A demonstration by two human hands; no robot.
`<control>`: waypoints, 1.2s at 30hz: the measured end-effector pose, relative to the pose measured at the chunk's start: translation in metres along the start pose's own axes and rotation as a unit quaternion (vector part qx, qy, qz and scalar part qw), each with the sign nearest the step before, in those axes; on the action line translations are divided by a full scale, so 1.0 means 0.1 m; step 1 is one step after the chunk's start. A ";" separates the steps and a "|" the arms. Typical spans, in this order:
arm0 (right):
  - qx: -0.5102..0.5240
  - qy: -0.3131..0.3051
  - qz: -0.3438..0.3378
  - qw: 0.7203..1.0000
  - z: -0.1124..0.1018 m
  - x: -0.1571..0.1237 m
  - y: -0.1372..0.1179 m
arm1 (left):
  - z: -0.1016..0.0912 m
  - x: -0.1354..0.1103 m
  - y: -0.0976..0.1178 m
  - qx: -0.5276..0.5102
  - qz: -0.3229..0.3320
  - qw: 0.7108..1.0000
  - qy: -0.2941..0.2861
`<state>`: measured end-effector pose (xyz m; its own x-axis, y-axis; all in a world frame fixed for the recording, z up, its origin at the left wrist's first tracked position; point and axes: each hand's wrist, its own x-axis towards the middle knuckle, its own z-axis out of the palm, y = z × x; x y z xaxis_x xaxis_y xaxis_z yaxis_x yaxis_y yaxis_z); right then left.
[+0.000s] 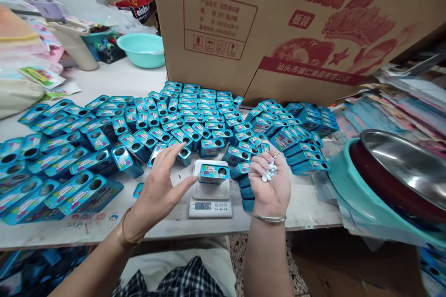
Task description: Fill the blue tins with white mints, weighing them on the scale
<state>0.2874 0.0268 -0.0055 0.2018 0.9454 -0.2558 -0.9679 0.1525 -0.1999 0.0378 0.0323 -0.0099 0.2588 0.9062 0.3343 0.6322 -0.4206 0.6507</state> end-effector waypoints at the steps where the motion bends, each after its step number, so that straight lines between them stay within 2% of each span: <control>1: -0.002 0.001 -0.002 1.000 0.00 -0.01 0.00 | 0.00 -0.01 -0.01 0.000 -0.001 1.000 -0.001; 10: -0.019 -0.016 -0.001 1.000 -0.06 0.00 0.01 | 0.15 0.01 0.05 -0.015 0.027 0.999 -0.038; 15: -0.014 -0.007 0.009 1.000 -0.06 0.01 0.10 | 0.35 0.12 0.16 0.021 0.078 0.992 -0.093; 19: -0.022 0.007 0.007 1.000 -0.05 0.03 0.21 | 0.50 0.18 0.17 0.040 0.082 0.989 -0.117; 23: -0.034 0.022 0.001 0.999 -0.01 0.07 0.33 | 0.54 0.20 0.20 -0.018 0.078 0.992 -0.102; 26: -0.036 0.021 -0.001 0.999 0.01 0.09 0.41 | 0.51 0.24 0.30 -0.062 0.067 0.993 -0.070; 30: -0.059 0.034 0.001 0.998 0.05 0.08 0.51 | 0.53 0.34 0.44 0.001 0.092 0.995 -0.042; 36: -0.038 0.076 0.010 0.996 0.10 0.04 0.56 | 0.64 0.41 0.49 0.057 0.122 0.990 -0.049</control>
<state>0.2327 0.0423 -0.0085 0.2077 0.8930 -0.3992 -0.9590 0.1054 -0.2632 0.1265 0.0514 -0.0078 0.4798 0.7808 0.4002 0.6193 -0.6245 0.4759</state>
